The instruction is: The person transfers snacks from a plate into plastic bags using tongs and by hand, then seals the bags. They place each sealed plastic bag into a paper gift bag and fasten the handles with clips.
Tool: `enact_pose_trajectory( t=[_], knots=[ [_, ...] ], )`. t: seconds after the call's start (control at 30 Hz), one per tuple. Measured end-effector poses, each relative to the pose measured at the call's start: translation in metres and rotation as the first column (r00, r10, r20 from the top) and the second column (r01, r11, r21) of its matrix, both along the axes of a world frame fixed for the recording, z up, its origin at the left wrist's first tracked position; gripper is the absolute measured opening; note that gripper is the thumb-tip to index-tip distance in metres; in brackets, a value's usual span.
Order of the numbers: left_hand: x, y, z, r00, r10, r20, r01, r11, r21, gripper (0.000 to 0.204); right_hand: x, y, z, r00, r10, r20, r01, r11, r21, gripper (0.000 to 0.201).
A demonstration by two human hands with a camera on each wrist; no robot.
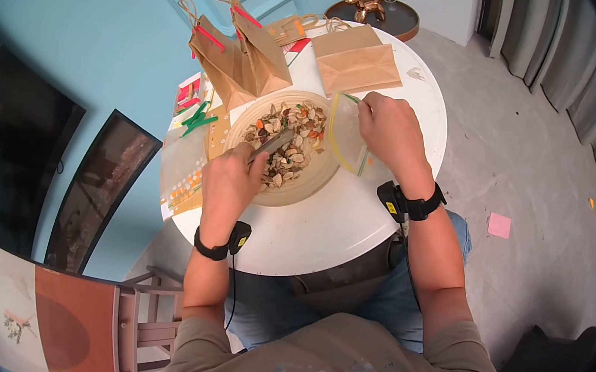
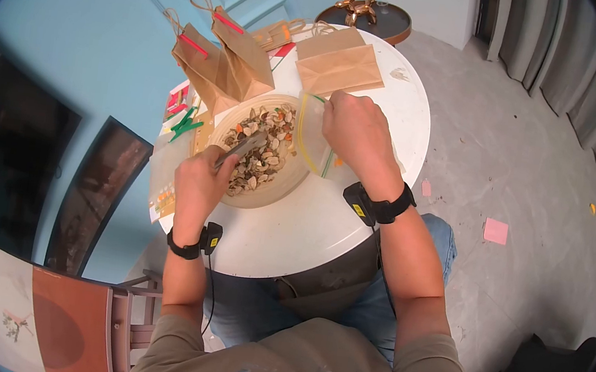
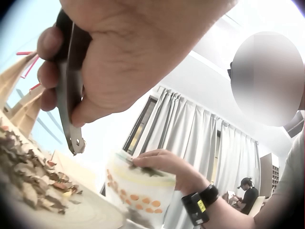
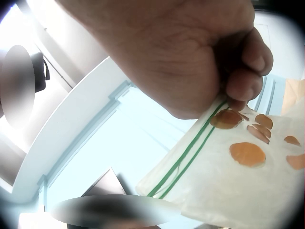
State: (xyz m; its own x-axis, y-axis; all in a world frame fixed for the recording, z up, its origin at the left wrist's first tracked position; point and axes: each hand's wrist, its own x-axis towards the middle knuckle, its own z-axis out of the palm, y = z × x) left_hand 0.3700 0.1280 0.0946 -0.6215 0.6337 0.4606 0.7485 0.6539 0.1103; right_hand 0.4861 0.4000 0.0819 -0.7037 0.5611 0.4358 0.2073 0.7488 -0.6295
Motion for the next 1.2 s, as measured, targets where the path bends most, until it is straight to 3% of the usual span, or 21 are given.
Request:
enact_pose_trajectory(
  t=[0.1,0.17,0.3,0.4,0.47,0.6,0.7,0.77,0.9,0.97,1.07,1.2],
  knots=[
    [0.018,0.003,0.018,0.999,-0.044,-0.022,0.045,0.995,0.093,0.026,-0.004,-0.004,-0.004,0.999,0.015,0.031,-0.016,1.0,0.014,0.028],
    [0.031,0.013,0.023,0.985,-0.172,-0.006,0.172,0.978,0.12,0.026,-0.006,-0.009,-0.004,0.999,0.031,0.043,-0.032,0.999,0.028,0.028],
    [0.032,0.022,0.02,0.979,-0.203,0.02,0.202,0.978,0.043,0.031,-0.006,-0.012,-0.005,0.998,0.047,0.043,-0.049,0.998,0.027,0.028],
    [0.024,0.004,0.019,0.988,-0.129,0.09,0.121,0.989,0.087,0.033,-0.005,-0.008,-0.005,0.999,0.035,0.021,-0.036,0.998,0.045,0.028],
    [0.017,-0.018,0.016,0.998,0.028,0.062,-0.031,0.998,0.05,0.036,-0.003,-0.008,-0.004,0.999,0.037,-0.001,-0.037,0.998,0.048,0.028],
    [-0.002,-0.065,-0.002,0.978,0.177,0.113,-0.172,0.984,-0.051,0.041,-0.002,-0.008,-0.004,0.999,0.03,0.024,-0.031,0.999,0.033,0.028],
    [-0.015,-0.091,-0.013,0.951,0.27,0.149,-0.269,0.963,-0.028,0.042,-0.001,-0.009,-0.005,0.999,0.029,0.029,-0.03,0.999,0.037,0.029],
    [-0.017,-0.098,-0.01,0.876,0.391,0.282,-0.388,0.919,-0.071,0.044,0.0,-0.009,-0.003,0.999,0.027,0.038,-0.029,0.999,0.041,0.029],
    [-0.034,-0.102,-0.026,0.906,0.357,0.228,-0.352,0.934,-0.064,0.047,-0.001,-0.013,-0.001,0.998,0.03,0.052,-0.031,0.999,0.022,0.029],
    [-0.042,-0.091,-0.032,0.93,0.267,0.254,-0.255,0.964,-0.078,0.048,-0.002,-0.013,-0.002,0.998,0.027,0.057,-0.029,0.999,0.023,0.029],
    [-0.042,-0.07,-0.029,0.914,0.238,0.329,-0.221,0.971,-0.088,0.048,-0.004,-0.013,-0.003,0.997,0.037,0.061,-0.039,0.999,0.032,0.029],
    [-0.043,-0.051,-0.027,0.931,0.202,0.304,-0.182,0.979,-0.092,0.047,-0.007,-0.014,-0.004,0.998,0.036,0.056,-0.038,0.998,0.039,0.028]
  ],
)
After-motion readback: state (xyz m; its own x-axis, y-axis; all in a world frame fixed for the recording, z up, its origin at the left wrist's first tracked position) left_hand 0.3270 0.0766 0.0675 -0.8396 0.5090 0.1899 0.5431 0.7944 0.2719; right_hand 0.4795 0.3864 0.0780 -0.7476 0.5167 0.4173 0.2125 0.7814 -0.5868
